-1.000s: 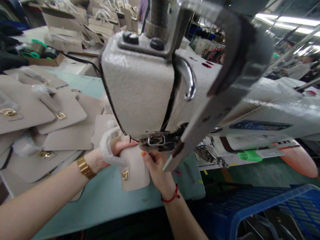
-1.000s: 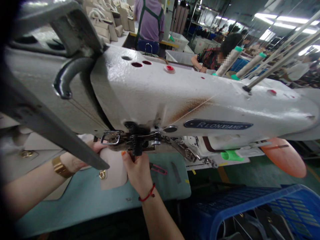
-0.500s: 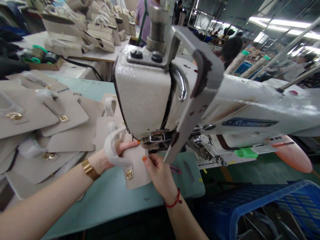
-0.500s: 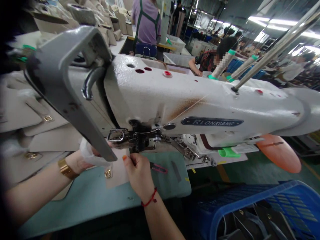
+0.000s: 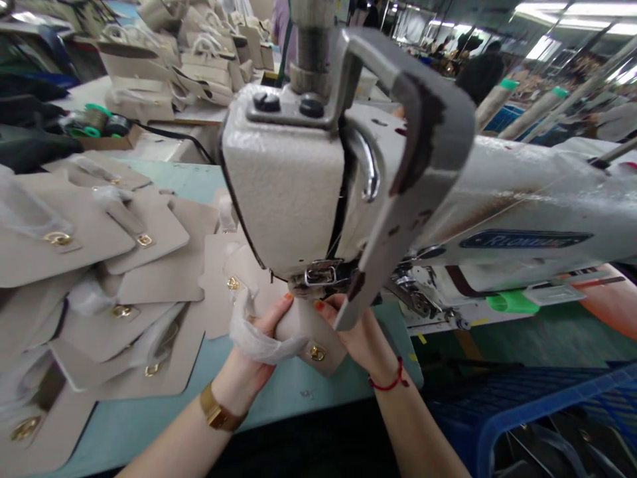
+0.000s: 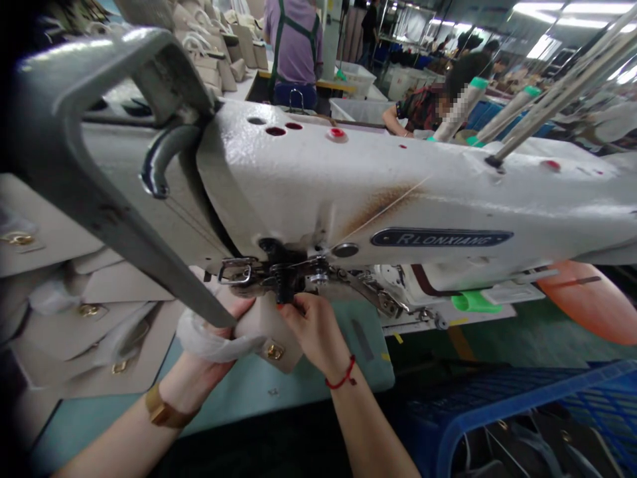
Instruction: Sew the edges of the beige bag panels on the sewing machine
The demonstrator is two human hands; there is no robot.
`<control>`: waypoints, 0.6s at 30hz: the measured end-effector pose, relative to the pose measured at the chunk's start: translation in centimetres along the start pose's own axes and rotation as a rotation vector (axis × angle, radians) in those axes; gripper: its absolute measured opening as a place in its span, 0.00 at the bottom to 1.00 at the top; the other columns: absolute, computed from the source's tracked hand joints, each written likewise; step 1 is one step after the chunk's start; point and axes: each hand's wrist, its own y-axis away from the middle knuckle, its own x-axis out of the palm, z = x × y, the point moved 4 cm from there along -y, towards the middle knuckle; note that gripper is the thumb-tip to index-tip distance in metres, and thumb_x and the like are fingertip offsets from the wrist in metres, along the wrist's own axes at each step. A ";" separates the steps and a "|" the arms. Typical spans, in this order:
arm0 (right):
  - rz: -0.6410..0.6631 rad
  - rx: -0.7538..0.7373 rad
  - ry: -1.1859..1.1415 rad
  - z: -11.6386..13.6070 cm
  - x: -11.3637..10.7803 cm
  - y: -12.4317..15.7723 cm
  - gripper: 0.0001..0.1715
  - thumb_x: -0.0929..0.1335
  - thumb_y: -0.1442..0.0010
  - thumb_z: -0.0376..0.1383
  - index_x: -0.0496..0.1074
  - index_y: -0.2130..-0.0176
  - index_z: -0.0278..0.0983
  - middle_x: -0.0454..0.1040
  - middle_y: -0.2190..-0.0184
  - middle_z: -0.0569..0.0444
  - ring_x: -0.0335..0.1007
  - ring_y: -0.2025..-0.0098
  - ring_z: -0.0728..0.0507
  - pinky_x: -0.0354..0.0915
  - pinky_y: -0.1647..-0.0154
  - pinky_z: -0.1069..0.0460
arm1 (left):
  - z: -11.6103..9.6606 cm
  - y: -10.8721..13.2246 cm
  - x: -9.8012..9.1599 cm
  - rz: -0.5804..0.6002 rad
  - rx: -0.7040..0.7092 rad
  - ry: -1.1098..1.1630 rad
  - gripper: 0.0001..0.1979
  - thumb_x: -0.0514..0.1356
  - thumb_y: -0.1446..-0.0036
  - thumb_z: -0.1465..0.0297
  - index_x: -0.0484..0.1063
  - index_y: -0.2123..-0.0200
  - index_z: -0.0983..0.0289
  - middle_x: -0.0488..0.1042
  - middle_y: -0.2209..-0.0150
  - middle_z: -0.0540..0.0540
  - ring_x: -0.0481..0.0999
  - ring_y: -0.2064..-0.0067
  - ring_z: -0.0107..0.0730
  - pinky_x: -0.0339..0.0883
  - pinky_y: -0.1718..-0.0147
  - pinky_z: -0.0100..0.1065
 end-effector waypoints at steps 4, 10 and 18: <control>0.002 -0.043 0.055 0.3 -0.2 -0.2 0.19 0.64 0.37 0.43 0.73 0.72 0.33 0.70 0.76 0.55 0.62 0.73 0.49 0.51 0.76 0.55 | -0.1 0.0 0.2 0.003 0.060 0.036 0.27 0.69 0.55 0.73 0.70 0.50 0.59 0.75 0.49 0.56 0.76 0.49 0.48 0.76 0.54 0.41; -0.024 -0.059 0.128 0.5 -0.4 0.0 0.19 0.64 0.36 0.42 0.75 0.70 0.33 0.75 0.73 0.53 0.66 0.72 0.47 0.53 0.75 0.54 | -0.1 0.2 -0.1 0.061 0.062 0.042 0.27 0.69 0.54 0.71 0.69 0.48 0.58 0.74 0.47 0.56 0.74 0.46 0.49 0.74 0.52 0.42; -0.010 -0.141 0.374 1.9 -1.0 0.2 0.16 0.63 0.34 0.40 0.77 0.65 0.36 0.78 0.68 0.48 0.72 0.65 0.43 0.61 0.65 0.53 | 1.1 0.0 -0.3 0.097 0.018 0.096 0.25 0.71 0.57 0.68 0.74 0.53 0.60 0.77 0.52 0.58 0.74 0.48 0.51 0.72 0.49 0.45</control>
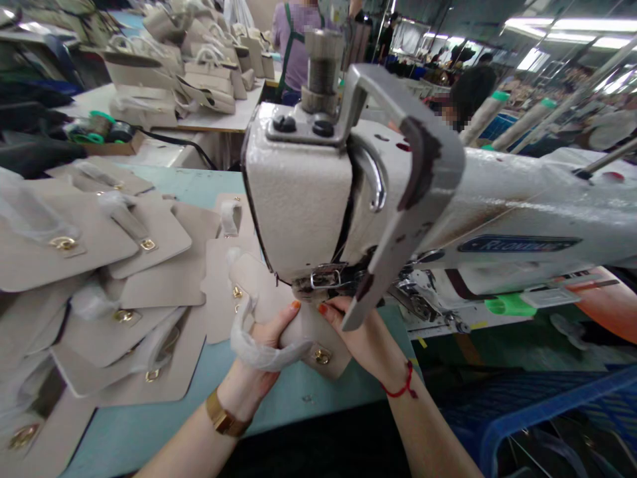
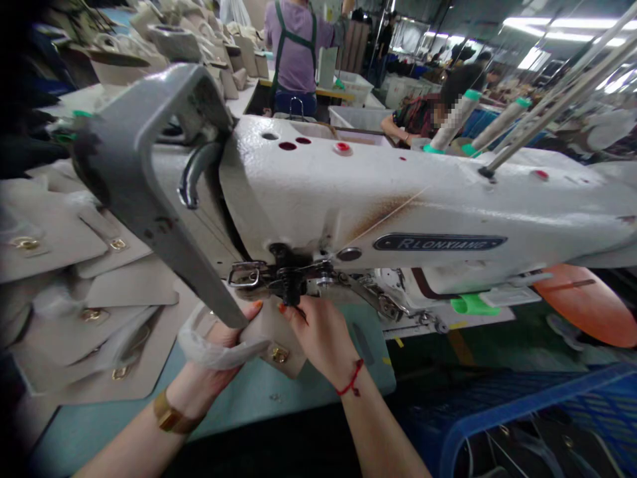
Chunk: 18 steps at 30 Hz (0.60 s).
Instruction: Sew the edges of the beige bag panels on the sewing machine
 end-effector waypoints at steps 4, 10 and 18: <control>0.051 -0.018 0.031 -0.1 0.0 -0.1 0.16 0.62 0.33 0.40 0.76 0.63 0.35 0.77 0.68 0.51 0.72 0.67 0.46 0.60 0.66 0.54 | 0.2 -0.2 -0.1 -0.048 0.060 0.026 0.26 0.72 0.58 0.68 0.74 0.52 0.59 0.77 0.52 0.57 0.76 0.50 0.51 0.73 0.52 0.47; 0.070 -0.025 0.039 -0.6 0.2 -0.3 0.19 0.62 0.33 0.40 0.72 0.71 0.34 0.72 0.76 0.55 0.66 0.72 0.48 0.55 0.73 0.55 | -0.1 -0.3 0.0 -0.016 0.103 0.011 0.28 0.71 0.58 0.67 0.72 0.50 0.62 0.76 0.50 0.59 0.76 0.50 0.51 0.73 0.53 0.46; 0.045 -0.045 -0.069 -0.6 0.3 -0.7 0.13 0.64 0.35 0.37 0.75 0.67 0.34 0.76 0.69 0.51 0.71 0.65 0.44 0.61 0.66 0.53 | -0.6 -1.0 0.0 -0.057 0.121 -0.056 0.32 0.71 0.59 0.68 0.69 0.48 0.61 0.73 0.47 0.61 0.75 0.49 0.51 0.73 0.53 0.47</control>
